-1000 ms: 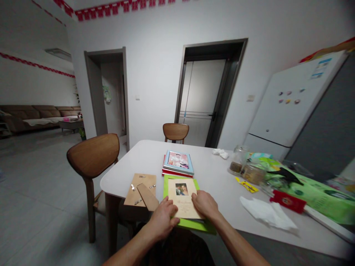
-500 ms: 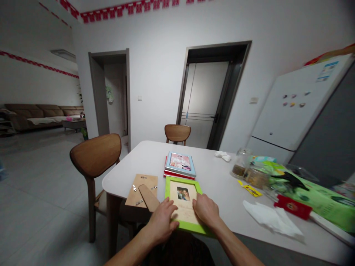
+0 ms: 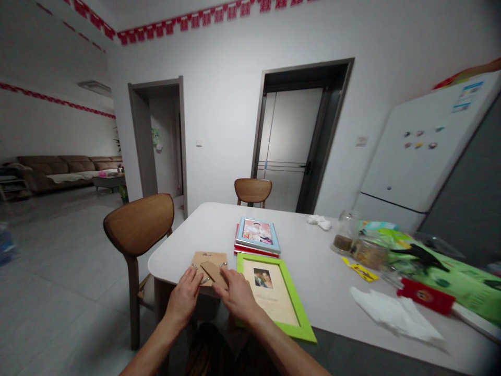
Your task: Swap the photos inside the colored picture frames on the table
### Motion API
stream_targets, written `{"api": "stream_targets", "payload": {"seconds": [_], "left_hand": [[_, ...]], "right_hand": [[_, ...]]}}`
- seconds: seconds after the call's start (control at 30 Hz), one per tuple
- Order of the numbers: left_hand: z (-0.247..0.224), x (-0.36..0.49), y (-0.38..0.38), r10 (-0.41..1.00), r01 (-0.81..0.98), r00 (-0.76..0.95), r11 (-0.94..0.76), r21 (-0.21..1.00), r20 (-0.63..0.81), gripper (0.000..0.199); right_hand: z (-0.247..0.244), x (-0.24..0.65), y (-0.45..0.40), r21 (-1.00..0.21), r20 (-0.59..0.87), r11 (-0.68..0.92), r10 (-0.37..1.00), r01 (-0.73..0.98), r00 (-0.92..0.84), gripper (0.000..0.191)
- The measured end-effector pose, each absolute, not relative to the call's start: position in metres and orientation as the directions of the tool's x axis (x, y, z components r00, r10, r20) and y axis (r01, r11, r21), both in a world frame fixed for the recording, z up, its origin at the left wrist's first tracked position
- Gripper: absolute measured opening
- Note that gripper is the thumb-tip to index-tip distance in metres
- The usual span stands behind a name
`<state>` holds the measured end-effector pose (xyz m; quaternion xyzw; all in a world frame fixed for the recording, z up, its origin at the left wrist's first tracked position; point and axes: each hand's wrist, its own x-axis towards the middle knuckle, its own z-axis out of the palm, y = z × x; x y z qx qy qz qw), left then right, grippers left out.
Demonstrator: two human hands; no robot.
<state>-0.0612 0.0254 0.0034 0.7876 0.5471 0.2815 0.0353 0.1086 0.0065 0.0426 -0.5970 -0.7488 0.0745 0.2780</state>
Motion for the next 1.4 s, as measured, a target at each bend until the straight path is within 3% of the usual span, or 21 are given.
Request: {"api": "stream_targets", "payload": {"seconds": [0.23,0.47,0.63,0.93,1.1,1.4], "left_hand": [[0.021,-0.008,-0.001,0.776,0.737,0.360,-0.577,0.352,0.518,0.037],[0.022,0.060,-0.020,0.736,0.695,0.554,-0.666,0.270,0.390,0.035],[0.008,0.073,-0.016,0.729,0.683,0.579,-0.678,0.270,0.365,0.027],[0.015,0.063,-0.025,0.727,0.624,0.621,-0.685,0.375,0.293,0.014],[0.012,0.047,-0.028,0.729,0.609,0.652,-0.668,0.427,0.209,0.041],[0.016,0.043,-0.020,0.748,0.634,0.647,-0.634,0.443,0.144,0.050]], "right_hand": [[0.053,0.160,-0.017,-0.474,0.386,0.258,0.920,0.842,-0.065,0.033],[0.020,0.237,-0.043,-0.487,0.337,0.105,0.938,0.867,0.076,0.038],[-0.002,0.254,-0.042,-0.409,0.397,0.154,0.918,0.899,0.024,0.037],[-0.009,0.253,-0.047,-0.222,0.446,0.174,0.893,0.959,-0.059,0.030],[0.000,0.244,-0.051,-0.176,0.413,0.152,0.908,0.973,-0.067,0.028],[0.018,0.224,-0.054,-0.153,0.289,0.414,0.887,0.897,-0.360,0.027]]}}
